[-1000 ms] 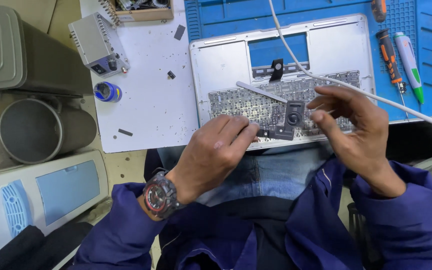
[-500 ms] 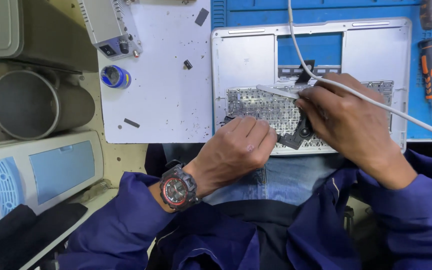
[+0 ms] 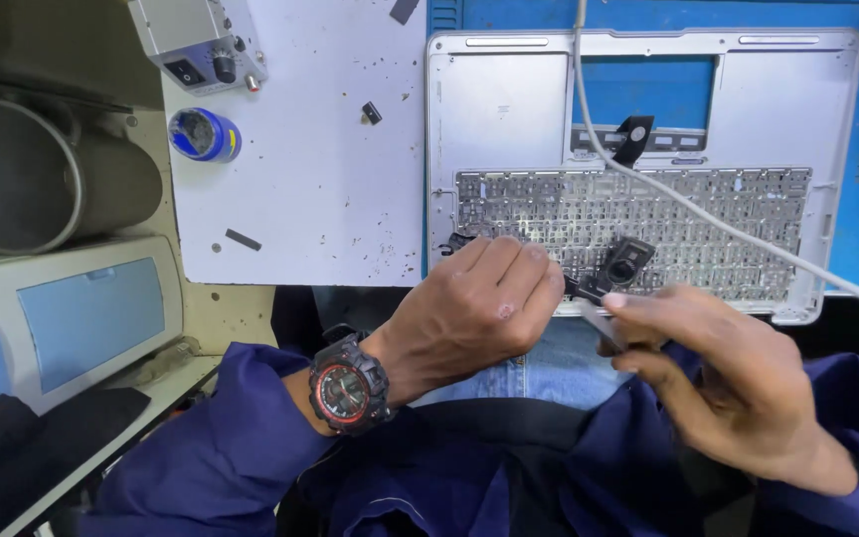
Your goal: The person repairs a disassembled laptop keyboard at a workbench, using a metal pry tool to work along the keyboard assembly and manipulate small components. They lift and reposition a black bracket and speaker part, then continue prying and adjusting parts on the keyboard with the tool and by hand.
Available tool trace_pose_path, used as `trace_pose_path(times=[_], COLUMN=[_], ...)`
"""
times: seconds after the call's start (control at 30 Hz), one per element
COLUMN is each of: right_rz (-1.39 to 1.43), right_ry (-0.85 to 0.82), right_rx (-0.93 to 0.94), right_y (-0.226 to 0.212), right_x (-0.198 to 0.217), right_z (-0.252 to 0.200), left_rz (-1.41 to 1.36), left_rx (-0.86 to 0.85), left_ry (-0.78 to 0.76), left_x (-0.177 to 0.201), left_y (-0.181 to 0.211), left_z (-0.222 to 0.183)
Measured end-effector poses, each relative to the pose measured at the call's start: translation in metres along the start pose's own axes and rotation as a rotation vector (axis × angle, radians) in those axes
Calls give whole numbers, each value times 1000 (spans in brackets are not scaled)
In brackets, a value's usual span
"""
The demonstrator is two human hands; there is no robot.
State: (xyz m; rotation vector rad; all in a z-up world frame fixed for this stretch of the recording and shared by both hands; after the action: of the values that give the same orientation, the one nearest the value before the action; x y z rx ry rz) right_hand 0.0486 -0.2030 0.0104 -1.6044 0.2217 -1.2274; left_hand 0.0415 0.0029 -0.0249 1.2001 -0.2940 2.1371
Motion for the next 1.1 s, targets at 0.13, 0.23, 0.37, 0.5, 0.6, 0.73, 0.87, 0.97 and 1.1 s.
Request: trace_pose_path(times=[0.13,0.23,0.37,0.5,0.6,0.73,0.87,0.97,1.1], right_rz=[67,205,244,223,165,117,163,174,194], right_ry=[221,279,291,288,288,284,233,241,244], right_rx=[-4,64,-7,-79,-121,-142,-145,-164,-177], right_y=[2,13,24,24,20,22,30,32,34], right_x=[-2,-4,-10,-11,-10,-11,-12,-13,-12], right_z=[4,13,25,27,30,35,36,35,33], left_rz=[30,10,58,-10,-32,-56,-102,-121,-118], left_rx=[3,13,23,55,68,82,109,121,121], left_ry=[22,31,7,11,-15,-26,-41,-49,-54], left_x=[1,3,2,4,4,5,5,4,4], left_y=[2,3,3,0,0,-2,-3,-3,-4], left_z=[0,1,2,4,4,7,8,7,7])
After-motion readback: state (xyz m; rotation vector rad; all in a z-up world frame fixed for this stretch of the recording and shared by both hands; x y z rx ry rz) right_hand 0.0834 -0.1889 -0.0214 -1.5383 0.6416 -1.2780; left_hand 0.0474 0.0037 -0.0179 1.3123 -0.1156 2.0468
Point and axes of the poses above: each hand's wrist, its own z-axis towards the middle knuckle, its own x-axis out of the back of the hand, y = z × x, the point moved 3 cm from there along z, towards the middle knuckle, and after that the axes turned 2 degrees about y, right-handed, at the moved point
